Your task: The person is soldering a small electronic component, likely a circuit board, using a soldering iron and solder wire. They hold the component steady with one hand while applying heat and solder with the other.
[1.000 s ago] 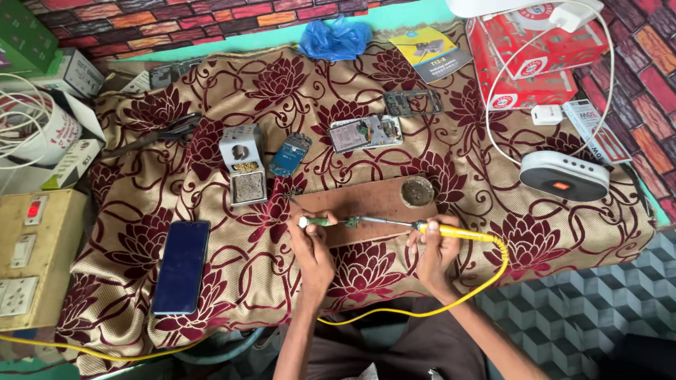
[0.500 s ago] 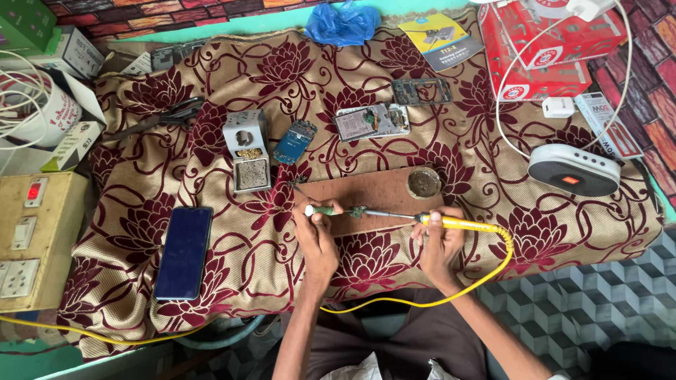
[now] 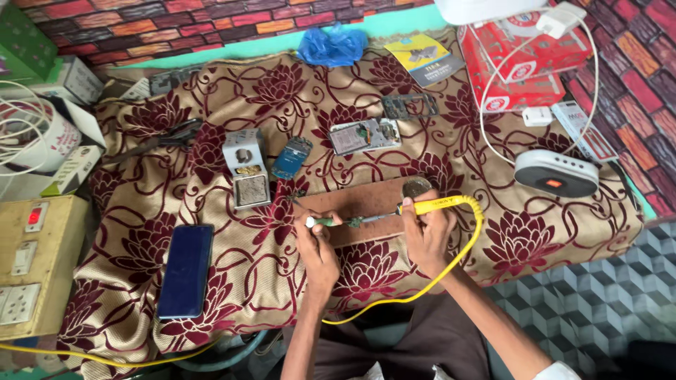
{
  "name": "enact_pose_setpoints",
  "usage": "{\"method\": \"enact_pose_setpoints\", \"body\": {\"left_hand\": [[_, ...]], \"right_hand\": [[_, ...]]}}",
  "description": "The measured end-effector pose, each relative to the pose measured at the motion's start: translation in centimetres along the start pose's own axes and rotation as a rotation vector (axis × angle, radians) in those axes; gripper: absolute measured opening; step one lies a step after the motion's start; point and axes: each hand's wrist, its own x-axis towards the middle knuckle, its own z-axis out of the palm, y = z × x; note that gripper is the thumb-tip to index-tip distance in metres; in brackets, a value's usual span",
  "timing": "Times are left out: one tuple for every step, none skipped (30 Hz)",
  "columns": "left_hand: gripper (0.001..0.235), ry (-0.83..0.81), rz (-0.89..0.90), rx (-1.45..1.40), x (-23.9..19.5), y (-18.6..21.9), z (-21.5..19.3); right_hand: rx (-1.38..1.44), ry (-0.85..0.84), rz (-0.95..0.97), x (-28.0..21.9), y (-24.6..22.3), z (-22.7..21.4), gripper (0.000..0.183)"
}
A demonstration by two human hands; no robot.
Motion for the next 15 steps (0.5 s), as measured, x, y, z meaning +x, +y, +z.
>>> {"method": "enact_pose_setpoints", "body": {"left_hand": [[0.013,0.003,-0.002,0.002,0.3,0.0,0.0],[0.013,0.008,0.002,0.011,0.1,0.1,0.0],[0.014,0.012,0.006,0.020,0.0,-0.1,0.1],[0.014,0.008,0.002,0.034,-0.4,-0.2,-0.2],[0.015,0.009,-0.001,0.040,-0.8,-0.4,-0.4],[0.015,0.007,0.009,0.039,-0.5,-0.7,-0.3],[0.016,0.005,0.018,0.037,-0.4,-0.9,-0.2],[0.016,0.003,0.020,0.052,-0.3,-1.0,-0.1],[0.015,0.000,0.022,0.067,-0.3,-1.1,0.0],[0.015,0.000,0.027,0.085,-0.1,-1.2,0.0],[0.015,0.002,0.020,0.077,-0.1,-1.1,-0.1],[0.016,0.000,0.012,0.067,-0.1,-0.9,-0.1],[0.016,-0.002,0.005,0.057,-0.1,-0.8,-0.2],[0.017,-0.011,0.021,0.033,-0.1,-0.7,0.0],[0.018,-0.019,0.038,0.007,-0.1,-0.6,0.1]], "right_hand": [[-0.007,-0.018,0.004,0.8,-0.6,0.0,0.016],[-0.015,-0.043,0.014,1.1,-1.2,-0.2,0.017],[0.019,-0.027,-0.017,1.6,-1.6,-0.1,0.013],[0.054,-0.013,-0.036,1.6,-2.1,0.2,0.011],[0.088,0.001,-0.054,1.7,-2.4,0.3,0.012],[0.128,-0.047,0.015,2.2,-2.4,0.5,0.011],[0.168,-0.096,0.084,2.7,-2.4,0.6,0.013],[0.207,-0.146,0.151,3.0,-2.3,0.5,0.017],[0.227,-0.139,0.130,3.1,-2.4,0.5,0.015],[0.250,-0.132,0.107,3.2,-2.6,0.5,0.013],[0.274,-0.124,0.083,3.4,-2.8,0.6,0.012],[0.257,-0.119,0.052,3.3,-3.1,0.4,0.012],[0.239,-0.113,0.021,3.3,-3.4,0.2,0.012],[0.220,-0.110,-0.012,3.3,-3.6,-0.1,0.013],[0.190,-0.117,-0.035,3.3,-3.8,-0.3,0.014]]}}
